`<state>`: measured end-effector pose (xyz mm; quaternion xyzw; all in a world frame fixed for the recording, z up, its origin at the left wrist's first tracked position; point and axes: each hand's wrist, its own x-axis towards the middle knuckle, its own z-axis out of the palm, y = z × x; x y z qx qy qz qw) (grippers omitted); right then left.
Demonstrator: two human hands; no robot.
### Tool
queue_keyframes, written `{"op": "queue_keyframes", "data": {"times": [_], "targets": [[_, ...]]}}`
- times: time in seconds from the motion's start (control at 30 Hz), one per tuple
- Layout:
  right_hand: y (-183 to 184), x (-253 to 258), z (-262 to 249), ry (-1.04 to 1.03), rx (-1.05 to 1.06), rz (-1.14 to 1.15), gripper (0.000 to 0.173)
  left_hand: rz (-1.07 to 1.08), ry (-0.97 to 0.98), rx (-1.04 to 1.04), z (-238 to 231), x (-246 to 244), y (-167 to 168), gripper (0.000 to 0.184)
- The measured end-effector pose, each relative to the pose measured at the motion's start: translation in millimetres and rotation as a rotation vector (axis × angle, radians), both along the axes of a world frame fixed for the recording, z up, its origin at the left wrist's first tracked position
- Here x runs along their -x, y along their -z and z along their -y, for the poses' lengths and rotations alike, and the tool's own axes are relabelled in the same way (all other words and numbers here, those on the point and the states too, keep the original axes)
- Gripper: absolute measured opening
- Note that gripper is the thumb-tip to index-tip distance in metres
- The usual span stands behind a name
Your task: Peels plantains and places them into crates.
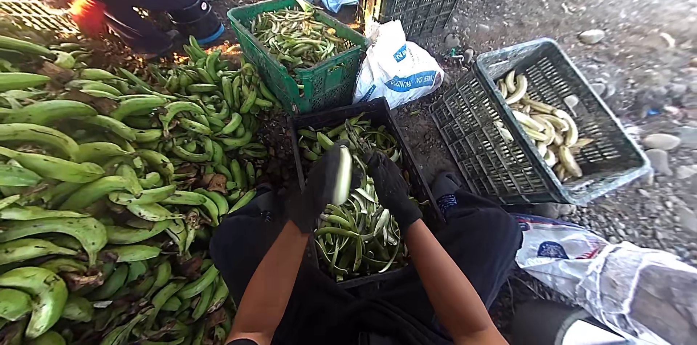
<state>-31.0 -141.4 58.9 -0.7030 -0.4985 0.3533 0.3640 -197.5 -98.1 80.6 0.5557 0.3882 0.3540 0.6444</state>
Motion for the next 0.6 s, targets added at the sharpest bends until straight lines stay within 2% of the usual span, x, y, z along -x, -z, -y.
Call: {"op": "queue_keyframes", "data": {"times": [0.07,0.13,0.23,0.37,0.47,0.6], "targets": [[7.6,-1.4,5.8,-0.014,-0.108,0.058,0.056,0.302,-0.047,0.26,-9.3,7.3,-1.3,0.069],[21.1,-6.9,13.6,-0.112,-0.227,0.2,0.06,0.438,-0.048,0.34,-14.5,19.0,0.3,0.062],[37.4,-10.1,25.0,-0.167,-0.507,0.395,0.07,0.439,-0.039,0.419,-15.7,27.4,4.4,0.051],[38.9,-15.3,28.7,-0.156,-0.664,0.429,0.073,0.45,0.048,0.436,-14.8,33.7,12.8,0.046],[30.9,-13.7,30.8,-0.17,-0.585,0.444,0.069,0.414,0.026,0.444,-13.5,30.6,10.6,0.049],[11.1,-1.1,32.0,-0.153,-0.211,0.352,0.051,0.138,-0.17,0.318,-9.9,18.9,3.2,0.051]]}}
